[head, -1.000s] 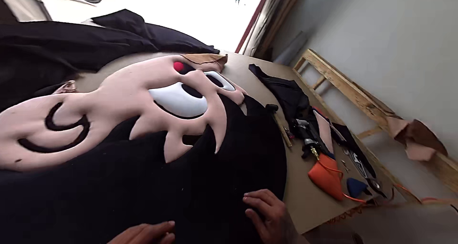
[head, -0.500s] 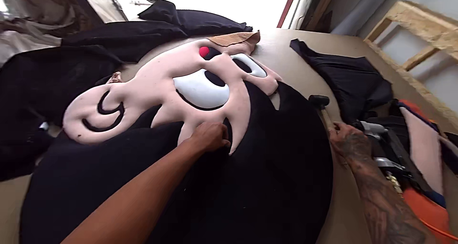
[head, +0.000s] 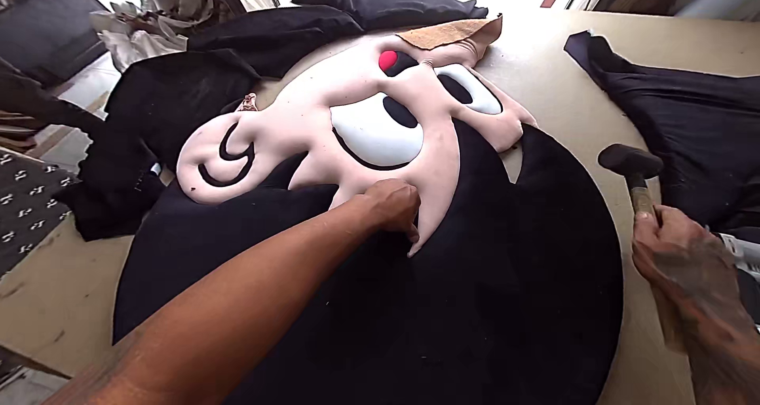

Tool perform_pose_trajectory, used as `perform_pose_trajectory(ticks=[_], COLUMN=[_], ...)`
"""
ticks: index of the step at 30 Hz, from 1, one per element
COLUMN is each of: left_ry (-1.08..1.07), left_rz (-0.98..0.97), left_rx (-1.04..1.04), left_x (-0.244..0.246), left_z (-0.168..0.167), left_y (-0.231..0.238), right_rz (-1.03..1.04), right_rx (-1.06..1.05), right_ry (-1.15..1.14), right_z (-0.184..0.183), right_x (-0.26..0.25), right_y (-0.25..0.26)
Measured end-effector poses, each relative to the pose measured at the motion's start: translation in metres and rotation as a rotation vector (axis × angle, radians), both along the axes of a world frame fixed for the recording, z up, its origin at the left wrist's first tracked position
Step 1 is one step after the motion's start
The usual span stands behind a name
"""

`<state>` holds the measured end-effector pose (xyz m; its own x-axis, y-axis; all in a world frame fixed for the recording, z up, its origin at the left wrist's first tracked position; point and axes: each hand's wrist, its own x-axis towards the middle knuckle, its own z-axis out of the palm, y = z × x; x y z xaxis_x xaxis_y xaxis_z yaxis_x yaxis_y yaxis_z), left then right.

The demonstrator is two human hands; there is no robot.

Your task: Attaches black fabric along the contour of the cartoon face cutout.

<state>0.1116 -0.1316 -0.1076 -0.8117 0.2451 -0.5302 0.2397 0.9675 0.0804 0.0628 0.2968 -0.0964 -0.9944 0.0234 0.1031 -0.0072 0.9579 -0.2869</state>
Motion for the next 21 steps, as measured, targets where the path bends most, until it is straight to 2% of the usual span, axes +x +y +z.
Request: perform_pose_trajectory(ticks=[2, 4, 5, 7, 9, 13, 16, 18, 21], left_ry=[-0.007, -0.035, -0.043, -0.051, -0.050, -0.087, -0.087, -0.089, -0.087], left_rz=[-0.051, -0.086, -0.089, -0.096, -0.091, -0.056, -0.043, -0.043, -0.060], left_rx=[0.010, 0.004, 0.001, -0.007, -0.009, 0.026, 0.051, 0.053, 0.053], left_x=[-0.004, -0.012, -0.015, -0.020, -0.019, -0.016, -0.016, -0.015, -0.017], left_z=[0.000, 0.002, 0.002, 0.001, 0.003, 0.012, 0.013, 0.016, 0.018], left_y=[0.000, 0.000, 0.001, 0.002, 0.004, 0.000, -0.001, -0.001, 0.000], right_rz=[0.087, 0.141, 0.146, 0.152, 0.211, 0.394, 0.454, 0.457, 0.430], right_rx=[-0.326, -0.746, -0.864, -0.935, -0.846, -0.397, -0.173, -0.121, -0.181], right_ry=[-0.034, -0.274, -0.386, -0.552, -0.534, -0.161, -0.061, -0.037, 0.026], right_z=[0.027, 0.043, 0.042, 0.031, 0.014, -0.017, -0.027, -0.025, -0.010], right_x=[0.057, 0.119, 0.146, 0.188, 0.213, 0.227, 0.226, 0.224, 0.228], right_y=[-0.029, -0.070, -0.090, -0.126, -0.153, -0.180, -0.188, -0.193, -0.204])
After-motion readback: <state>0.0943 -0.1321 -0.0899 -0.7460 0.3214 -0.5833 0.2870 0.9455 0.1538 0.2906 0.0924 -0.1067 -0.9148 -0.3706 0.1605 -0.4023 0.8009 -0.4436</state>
